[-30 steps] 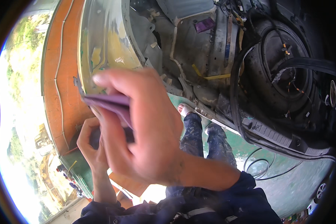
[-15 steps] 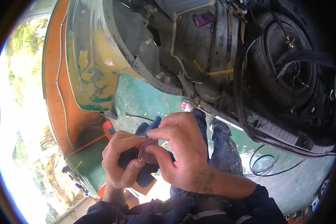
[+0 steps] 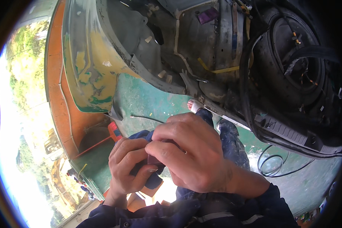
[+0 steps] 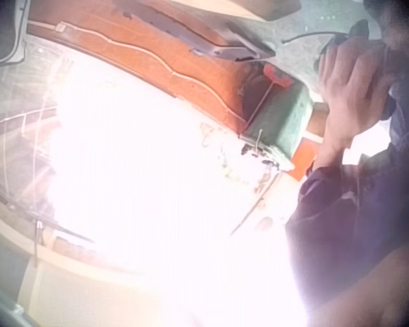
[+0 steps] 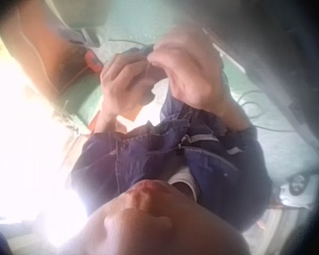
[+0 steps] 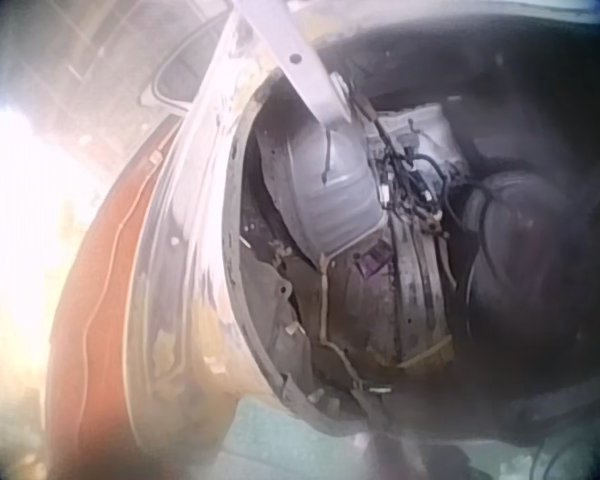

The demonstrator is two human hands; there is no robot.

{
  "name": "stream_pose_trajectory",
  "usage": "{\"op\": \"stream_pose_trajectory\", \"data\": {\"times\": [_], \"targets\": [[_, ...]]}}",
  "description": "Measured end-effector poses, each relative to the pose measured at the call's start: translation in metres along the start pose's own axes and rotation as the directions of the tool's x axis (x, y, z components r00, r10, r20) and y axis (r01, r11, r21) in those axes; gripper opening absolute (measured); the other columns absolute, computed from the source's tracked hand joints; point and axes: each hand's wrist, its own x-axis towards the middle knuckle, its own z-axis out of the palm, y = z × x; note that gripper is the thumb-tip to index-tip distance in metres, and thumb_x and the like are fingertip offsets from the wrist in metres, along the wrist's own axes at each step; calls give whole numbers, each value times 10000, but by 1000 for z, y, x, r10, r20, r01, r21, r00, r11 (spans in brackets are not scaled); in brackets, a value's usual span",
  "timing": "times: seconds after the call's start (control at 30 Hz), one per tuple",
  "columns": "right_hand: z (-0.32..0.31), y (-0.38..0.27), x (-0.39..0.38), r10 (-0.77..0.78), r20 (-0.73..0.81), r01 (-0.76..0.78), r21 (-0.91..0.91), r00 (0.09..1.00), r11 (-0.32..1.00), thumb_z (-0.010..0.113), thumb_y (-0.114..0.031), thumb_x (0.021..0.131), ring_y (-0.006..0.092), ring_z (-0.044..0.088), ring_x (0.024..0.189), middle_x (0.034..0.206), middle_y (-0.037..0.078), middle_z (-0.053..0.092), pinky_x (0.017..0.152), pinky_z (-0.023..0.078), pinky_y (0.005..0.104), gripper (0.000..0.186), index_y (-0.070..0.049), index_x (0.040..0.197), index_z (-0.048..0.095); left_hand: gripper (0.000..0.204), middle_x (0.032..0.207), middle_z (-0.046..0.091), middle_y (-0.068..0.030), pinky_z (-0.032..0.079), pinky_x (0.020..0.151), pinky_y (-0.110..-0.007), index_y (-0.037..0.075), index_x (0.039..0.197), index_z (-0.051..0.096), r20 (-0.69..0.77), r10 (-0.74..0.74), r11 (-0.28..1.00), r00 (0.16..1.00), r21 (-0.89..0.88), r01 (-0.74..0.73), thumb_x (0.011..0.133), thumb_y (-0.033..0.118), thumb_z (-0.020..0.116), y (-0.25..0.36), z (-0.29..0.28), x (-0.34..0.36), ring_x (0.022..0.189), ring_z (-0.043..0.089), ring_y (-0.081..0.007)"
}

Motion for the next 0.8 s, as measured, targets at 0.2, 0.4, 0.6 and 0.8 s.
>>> {"op": "stream_pose_trajectory", "data": {"times": [0.2, 0.4, 0.6, 0.8], "targets": [[-4, -14, -1, 94, 116, -114, 181, 989, 977, 775, 31, 772, 263, 664, 758, 905, 133, 672, 677, 558, 367, 232, 22, 990, 698, 185, 908, 702, -46, 489, 699, -363, 55, 924, 729, -52, -202, 979, 978, -31, 201, 801, 130, 845, -3, 6, -4, 759, 617, -250], [10, -13, -18, -18, 173, 20, -11, 985, 1000, 795, -98, 814, 297, 676, 926, 1061, 139, 665, 803, 593, 424, 311, 10, 1090, 700, 167, 914, 682, -86, 475, 733, -303, -55, 1051, 712, 296, -538, 472, 789, -670, 573, 919, 40, 675, -2, -14, -10, 849, 638, -184], [9, -1, -16, 196, 213, -256, 310, 957, 916, 785, 136, 758, 324, 667, 911, 1035, 160, 673, 756, 549, 425, 354, 6, 1069, 674, 242, 938, 715, -106, 507, 754, -339, -21, 1096, 721, 290, -291, 779, 912, -481, 402, 986, 195, 717, -3, -25, -3, 812, 654, -245], [21, -9, -12, 176, 107, -206, 471, 979, 858, 754, 151, 791, 289, 681, 854, 1000, 151, 694, 742, 558, 382, 359, 35, 1122, 677, 156, 833, 725, -108, 483, 627, -342, 2, 945, 690, -48, -80, 971, 996, -231, 67, 874, 104, 785, -8, -27, 2, 699, 641, -249]]}}
